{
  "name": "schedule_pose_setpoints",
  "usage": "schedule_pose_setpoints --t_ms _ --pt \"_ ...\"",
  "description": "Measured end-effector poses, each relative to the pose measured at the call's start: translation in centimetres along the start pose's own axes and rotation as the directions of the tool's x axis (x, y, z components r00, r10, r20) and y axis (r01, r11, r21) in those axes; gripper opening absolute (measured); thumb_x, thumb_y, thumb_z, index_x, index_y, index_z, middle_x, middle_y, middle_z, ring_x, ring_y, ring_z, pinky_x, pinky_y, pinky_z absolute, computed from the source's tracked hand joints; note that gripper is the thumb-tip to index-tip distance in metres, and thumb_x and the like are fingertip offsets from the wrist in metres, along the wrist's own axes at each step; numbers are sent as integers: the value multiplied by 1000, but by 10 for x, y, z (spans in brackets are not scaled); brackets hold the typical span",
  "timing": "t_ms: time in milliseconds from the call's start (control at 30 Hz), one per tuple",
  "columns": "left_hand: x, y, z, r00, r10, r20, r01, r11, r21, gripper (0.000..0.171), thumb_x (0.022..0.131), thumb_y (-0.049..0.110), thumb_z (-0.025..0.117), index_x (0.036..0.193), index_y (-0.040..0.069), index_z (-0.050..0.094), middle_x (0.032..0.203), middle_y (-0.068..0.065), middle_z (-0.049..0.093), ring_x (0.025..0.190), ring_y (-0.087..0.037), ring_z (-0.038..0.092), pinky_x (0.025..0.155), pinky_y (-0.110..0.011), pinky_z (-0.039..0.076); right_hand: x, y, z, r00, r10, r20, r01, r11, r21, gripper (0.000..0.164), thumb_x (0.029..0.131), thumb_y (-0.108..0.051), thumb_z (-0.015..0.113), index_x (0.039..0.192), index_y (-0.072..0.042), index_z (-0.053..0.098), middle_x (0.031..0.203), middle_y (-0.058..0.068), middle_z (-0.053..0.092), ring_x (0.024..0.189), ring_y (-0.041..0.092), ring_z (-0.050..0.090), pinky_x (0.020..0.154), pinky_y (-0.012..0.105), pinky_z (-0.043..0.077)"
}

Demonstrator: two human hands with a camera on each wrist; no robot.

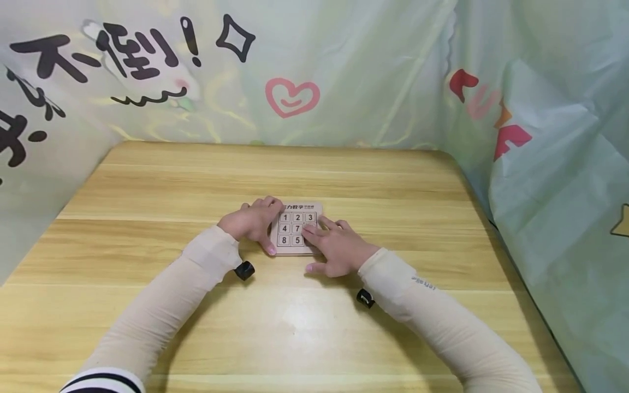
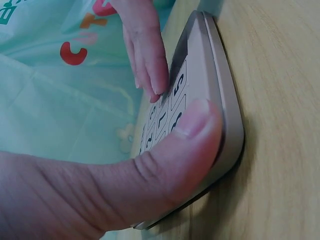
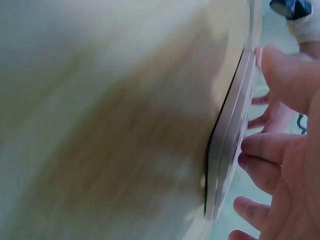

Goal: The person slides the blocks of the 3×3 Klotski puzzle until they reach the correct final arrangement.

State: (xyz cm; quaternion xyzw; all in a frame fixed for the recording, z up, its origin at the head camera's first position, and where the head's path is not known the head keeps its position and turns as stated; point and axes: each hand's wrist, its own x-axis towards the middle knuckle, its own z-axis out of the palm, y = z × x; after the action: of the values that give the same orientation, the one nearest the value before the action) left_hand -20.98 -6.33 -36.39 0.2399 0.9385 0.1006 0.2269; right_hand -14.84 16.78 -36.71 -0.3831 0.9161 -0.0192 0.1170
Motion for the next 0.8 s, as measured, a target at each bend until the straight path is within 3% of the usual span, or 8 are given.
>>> schedule_pose_setpoints --t_ms 800 --pt "2 0 1 1000 1 -3 -1 1000 14 107 51 45 90 137 11 37 137 -8 36 117 -26 40 100 -46 31 2 -11 0 1000 -15 14 15 1000 -23 83 89 -62 55 150 -9 37 154 5 33 143 39 20 104 60 30"
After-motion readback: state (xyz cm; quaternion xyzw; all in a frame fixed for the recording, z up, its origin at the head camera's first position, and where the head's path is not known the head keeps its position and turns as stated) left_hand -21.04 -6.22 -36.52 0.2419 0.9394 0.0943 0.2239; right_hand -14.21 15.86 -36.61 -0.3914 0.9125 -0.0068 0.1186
